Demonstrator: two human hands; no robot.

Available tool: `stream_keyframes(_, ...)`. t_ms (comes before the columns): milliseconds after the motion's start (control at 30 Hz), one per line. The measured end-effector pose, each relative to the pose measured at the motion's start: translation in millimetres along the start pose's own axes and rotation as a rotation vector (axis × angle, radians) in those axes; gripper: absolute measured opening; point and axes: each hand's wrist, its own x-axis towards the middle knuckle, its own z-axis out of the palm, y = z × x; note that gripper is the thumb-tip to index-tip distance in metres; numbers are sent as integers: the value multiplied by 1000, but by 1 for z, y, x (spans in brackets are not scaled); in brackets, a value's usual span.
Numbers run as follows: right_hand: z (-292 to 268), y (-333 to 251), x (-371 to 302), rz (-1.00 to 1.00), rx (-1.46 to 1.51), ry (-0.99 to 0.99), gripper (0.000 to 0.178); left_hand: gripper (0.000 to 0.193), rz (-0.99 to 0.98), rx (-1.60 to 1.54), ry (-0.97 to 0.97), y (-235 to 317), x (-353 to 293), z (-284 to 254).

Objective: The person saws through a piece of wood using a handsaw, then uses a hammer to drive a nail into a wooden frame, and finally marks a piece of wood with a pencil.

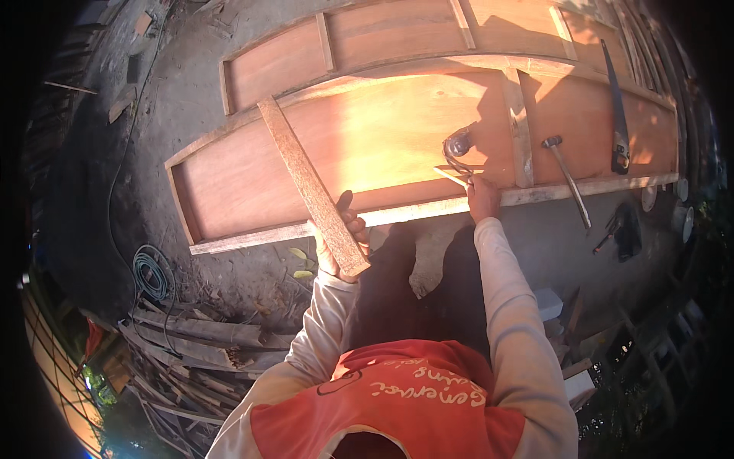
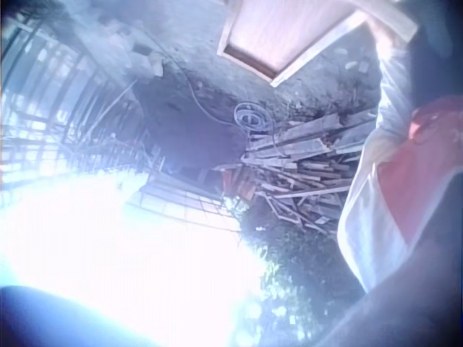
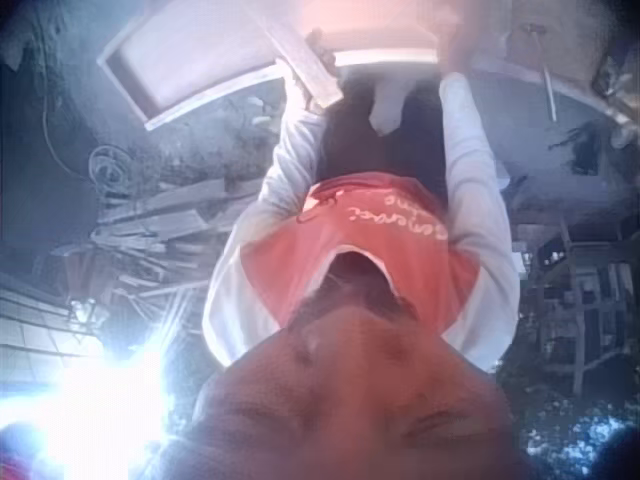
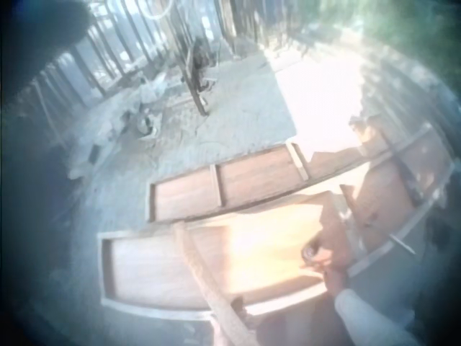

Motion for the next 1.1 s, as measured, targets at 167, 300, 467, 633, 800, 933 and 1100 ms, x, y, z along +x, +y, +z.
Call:
stream_keyframes(167,-107,62,-18,-121,147,62,31,93,-59,-138,-118,-163,20,43)
stream_keyframes(300,-297,106,-75,-38,1338,-227,68,93,12,1,-145,-343,36,90)
stream_keyframes(467,-523,252,-99,-386,963,-51,66,89,54,93,-295,-624,85,152)
stream_keyframes(633,-664,420,-37,-156,1353,-162,53,89,-37,430,-169,-825,126,247)
stream_keyframes(800,-732,536,59,-265,1222,-157,46,30,-21,1661,31,-877,157,276)
stream_keyframes(933,-733,599,151,-250,1351,-200,51,56,992,2259,-349,-908,252,334)
stream_keyframes(1100,-734,662,260,-128,1434,-211,53,78,757,2587,-455,-942,409,370)
